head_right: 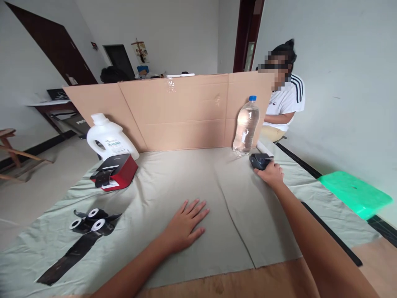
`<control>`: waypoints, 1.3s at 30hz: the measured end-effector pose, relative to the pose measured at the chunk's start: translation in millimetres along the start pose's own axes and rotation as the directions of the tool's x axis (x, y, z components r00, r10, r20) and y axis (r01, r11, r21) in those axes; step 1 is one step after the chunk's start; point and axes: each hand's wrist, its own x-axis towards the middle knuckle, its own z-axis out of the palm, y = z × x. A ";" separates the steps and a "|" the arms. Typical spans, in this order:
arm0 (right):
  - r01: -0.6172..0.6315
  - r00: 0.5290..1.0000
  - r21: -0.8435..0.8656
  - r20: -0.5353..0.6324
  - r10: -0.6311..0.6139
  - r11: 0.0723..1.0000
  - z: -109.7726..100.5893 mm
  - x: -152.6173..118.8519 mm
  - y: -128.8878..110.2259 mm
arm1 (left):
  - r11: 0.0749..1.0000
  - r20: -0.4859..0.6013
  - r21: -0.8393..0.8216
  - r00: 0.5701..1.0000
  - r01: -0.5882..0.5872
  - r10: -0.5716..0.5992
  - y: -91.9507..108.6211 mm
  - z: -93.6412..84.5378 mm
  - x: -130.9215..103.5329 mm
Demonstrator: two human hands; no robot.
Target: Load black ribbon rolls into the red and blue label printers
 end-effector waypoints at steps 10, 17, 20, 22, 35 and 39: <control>0.152 0.987 0.017 -0.051 -0.151 0.988 5.2 -92.8 -85.6 | 0.999 -0.081 0.016 0.995 -0.049 0.050 -3.7 8.3 1.0; 0.348 0.937 0.112 -0.019 -0.349 0.931 32.2 -219.6 -183.7 | 0.999 -0.159 0.020 0.986 -0.051 0.053 13.8 13.8 -11.1; 0.350 0.935 0.152 -0.005 -0.354 0.924 42.8 -249.6 -200.8 | 0.993 -0.175 -0.009 0.978 -0.117 0.114 29.5 14.7 -27.9; 0.348 0.936 0.196 -0.013 -0.352 0.917 50.1 -262.4 -204.2 | 0.986 -0.180 -0.027 0.971 -0.164 0.157 39.1 15.9 -40.0; 0.314 0.941 0.243 0.048 -0.334 0.918 58.5 -295.3 -210.4 | 0.974 -0.188 -0.043 0.959 -0.224 0.212 53.2 18.1 -61.6; 0.300 0.941 0.170 0.106 -0.321 0.939 49.7 -298.4 -209.9 | 0.971 -0.211 -0.060 0.954 -0.230 0.213 57.8 18.9 -63.0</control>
